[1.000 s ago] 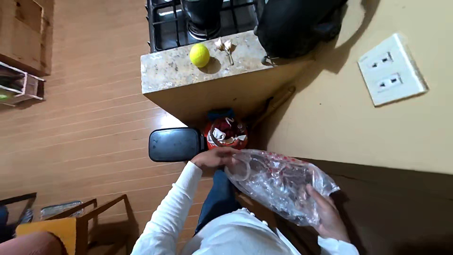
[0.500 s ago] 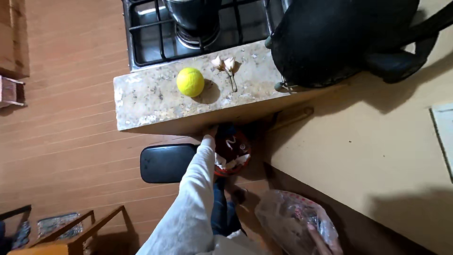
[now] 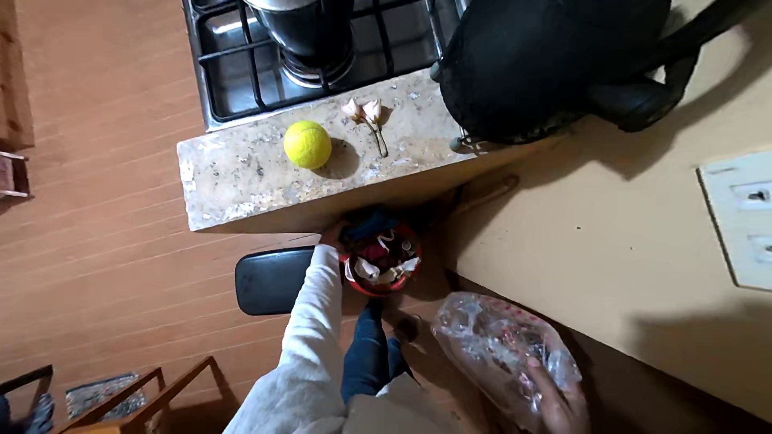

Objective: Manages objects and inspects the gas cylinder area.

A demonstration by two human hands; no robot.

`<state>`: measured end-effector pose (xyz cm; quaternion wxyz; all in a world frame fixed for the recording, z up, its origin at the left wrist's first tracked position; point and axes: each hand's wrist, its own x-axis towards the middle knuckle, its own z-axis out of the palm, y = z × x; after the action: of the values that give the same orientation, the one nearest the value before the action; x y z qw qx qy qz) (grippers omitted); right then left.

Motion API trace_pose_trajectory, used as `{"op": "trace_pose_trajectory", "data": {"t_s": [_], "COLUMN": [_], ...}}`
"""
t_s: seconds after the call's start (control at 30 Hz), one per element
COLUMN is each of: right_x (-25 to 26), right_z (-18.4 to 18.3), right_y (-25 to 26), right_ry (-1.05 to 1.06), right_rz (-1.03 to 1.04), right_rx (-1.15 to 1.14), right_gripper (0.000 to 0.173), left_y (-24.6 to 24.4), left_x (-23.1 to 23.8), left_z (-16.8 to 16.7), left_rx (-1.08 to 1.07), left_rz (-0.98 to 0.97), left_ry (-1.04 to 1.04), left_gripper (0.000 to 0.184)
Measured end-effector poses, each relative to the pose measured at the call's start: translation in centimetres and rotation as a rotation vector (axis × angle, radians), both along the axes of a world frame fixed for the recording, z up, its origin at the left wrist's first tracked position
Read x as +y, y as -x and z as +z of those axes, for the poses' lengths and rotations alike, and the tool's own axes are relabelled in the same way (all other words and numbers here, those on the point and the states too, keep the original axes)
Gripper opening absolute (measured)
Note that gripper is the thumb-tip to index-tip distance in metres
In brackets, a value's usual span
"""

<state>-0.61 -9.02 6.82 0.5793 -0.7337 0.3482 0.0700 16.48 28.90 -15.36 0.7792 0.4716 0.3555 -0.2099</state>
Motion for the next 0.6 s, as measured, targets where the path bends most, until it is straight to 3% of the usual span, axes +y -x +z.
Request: {"op": "trace_pose_trajectory", "data": {"t_s": [0.03,0.1,0.17,0.3,0.47,0.6], "right_x": [-0.2,-0.5,-0.8,-1.6,-1.2,-2.0], "right_z": [0.3,0.4,0.7,1.1,2.1,2.5], "right_y": [0.0,0.1,0.5,2.0,3.9,6.3], "right_ry": [-0.013,0.005,0.024,-0.017,-0.224,-0.332], "right_rz": [0.001,-0.038,-0.061,0.001,0.066,0.301], "right_rx": [-0.004,0.001,0.014,-0.046,-0.135,-0.284], "right_gripper": [0.05,0.045,0.046,0.054,0.038,0.048], "left_y": [-0.1,1.3,4.9,10.9,14.7,17.1], "left_x": [-0.1,0.1,0.4,-1.2,-10.3,-19.6], "left_z": [0.8,4.9,9.2,15.3,16.9,14.7], "left_rx": [0.185,0.236,0.032,-0.226,-0.323,-0.144], "left_rz": [0.076,0.153,0.142,-0.043,-0.38,-0.63], "left_ry": [0.045,0.035,0.044,0.107,0.437,0.607], "left_gripper": [0.022,0.021,0.024,0.052,0.032,0.026]}}
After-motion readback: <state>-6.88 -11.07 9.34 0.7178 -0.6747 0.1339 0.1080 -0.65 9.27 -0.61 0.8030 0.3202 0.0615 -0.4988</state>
